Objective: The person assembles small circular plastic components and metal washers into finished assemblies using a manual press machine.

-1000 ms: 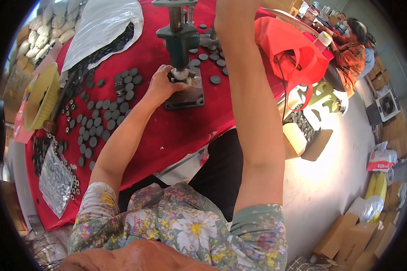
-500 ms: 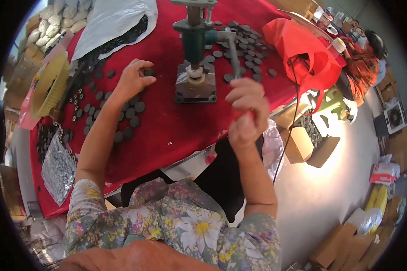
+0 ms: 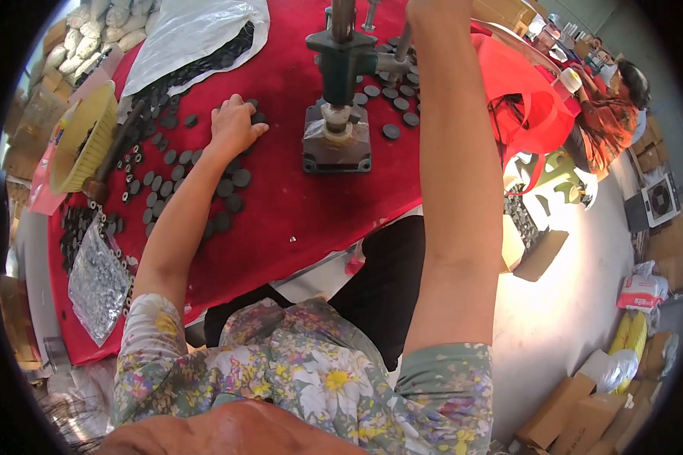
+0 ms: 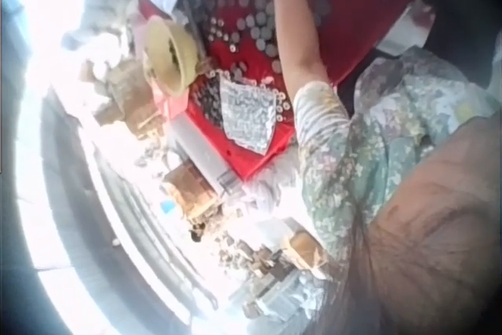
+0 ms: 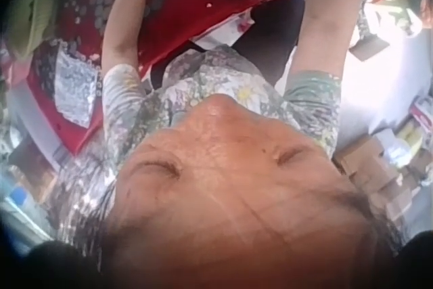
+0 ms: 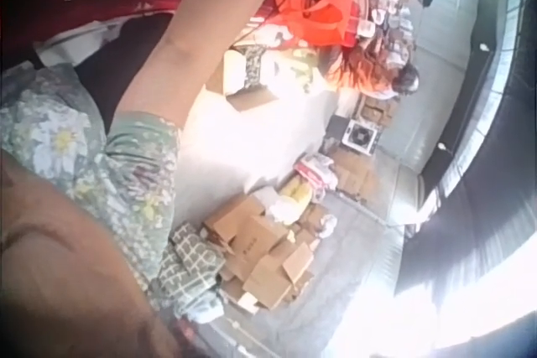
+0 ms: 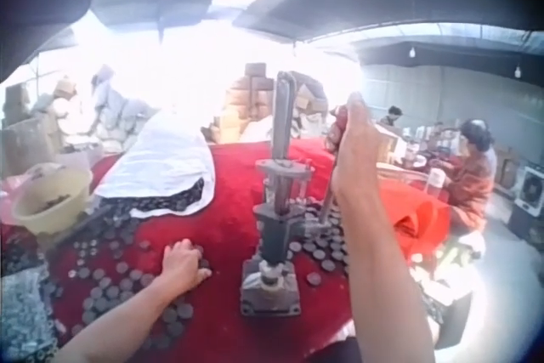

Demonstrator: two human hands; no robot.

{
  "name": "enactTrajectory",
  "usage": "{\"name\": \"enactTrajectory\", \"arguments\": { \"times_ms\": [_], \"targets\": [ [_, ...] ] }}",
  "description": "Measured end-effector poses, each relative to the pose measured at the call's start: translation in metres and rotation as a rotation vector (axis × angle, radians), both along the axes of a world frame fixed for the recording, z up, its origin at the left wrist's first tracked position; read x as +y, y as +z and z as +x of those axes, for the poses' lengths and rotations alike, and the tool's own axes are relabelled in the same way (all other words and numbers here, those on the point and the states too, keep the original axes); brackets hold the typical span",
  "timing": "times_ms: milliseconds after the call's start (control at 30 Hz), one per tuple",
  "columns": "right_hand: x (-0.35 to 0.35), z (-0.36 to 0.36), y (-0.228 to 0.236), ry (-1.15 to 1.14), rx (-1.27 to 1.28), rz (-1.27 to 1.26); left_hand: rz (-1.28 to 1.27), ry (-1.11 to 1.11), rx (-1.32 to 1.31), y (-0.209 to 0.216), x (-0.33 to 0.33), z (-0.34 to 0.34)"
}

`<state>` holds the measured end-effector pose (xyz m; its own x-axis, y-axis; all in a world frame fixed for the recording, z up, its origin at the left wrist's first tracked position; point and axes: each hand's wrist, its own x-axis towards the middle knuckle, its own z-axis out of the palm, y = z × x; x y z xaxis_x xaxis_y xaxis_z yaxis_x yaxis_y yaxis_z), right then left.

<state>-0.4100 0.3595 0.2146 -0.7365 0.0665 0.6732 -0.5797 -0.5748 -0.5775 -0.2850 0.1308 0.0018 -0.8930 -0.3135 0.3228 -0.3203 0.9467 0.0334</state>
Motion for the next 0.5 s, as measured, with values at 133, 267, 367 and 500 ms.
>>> {"name": "enactTrajectory", "arguments": {
  "times_ms": [133, 267, 367, 500],
  "targets": [
    [-0.001, -0.005, -0.001, 0.003, -0.001, -0.024, 0.049, -0.066, 0.047, 0.0, 0.006, -0.003],
    [0.002, -0.006, -0.002, 0.028, 0.028, 0.004, 0.323, -0.37, 0.207, 0.0, 0.049, -0.011],
    [0.0, -0.006, -0.003, 0.019, 0.036, -0.029, 0.534, -0.425, 0.154, 0.007, 0.073, -0.014],
    [0.003, -0.005, -0.002, 0.041, 0.037, 0.008, 0.673, -0.382, 0.124, 0.012, 0.087, -0.02]
  ]
}}
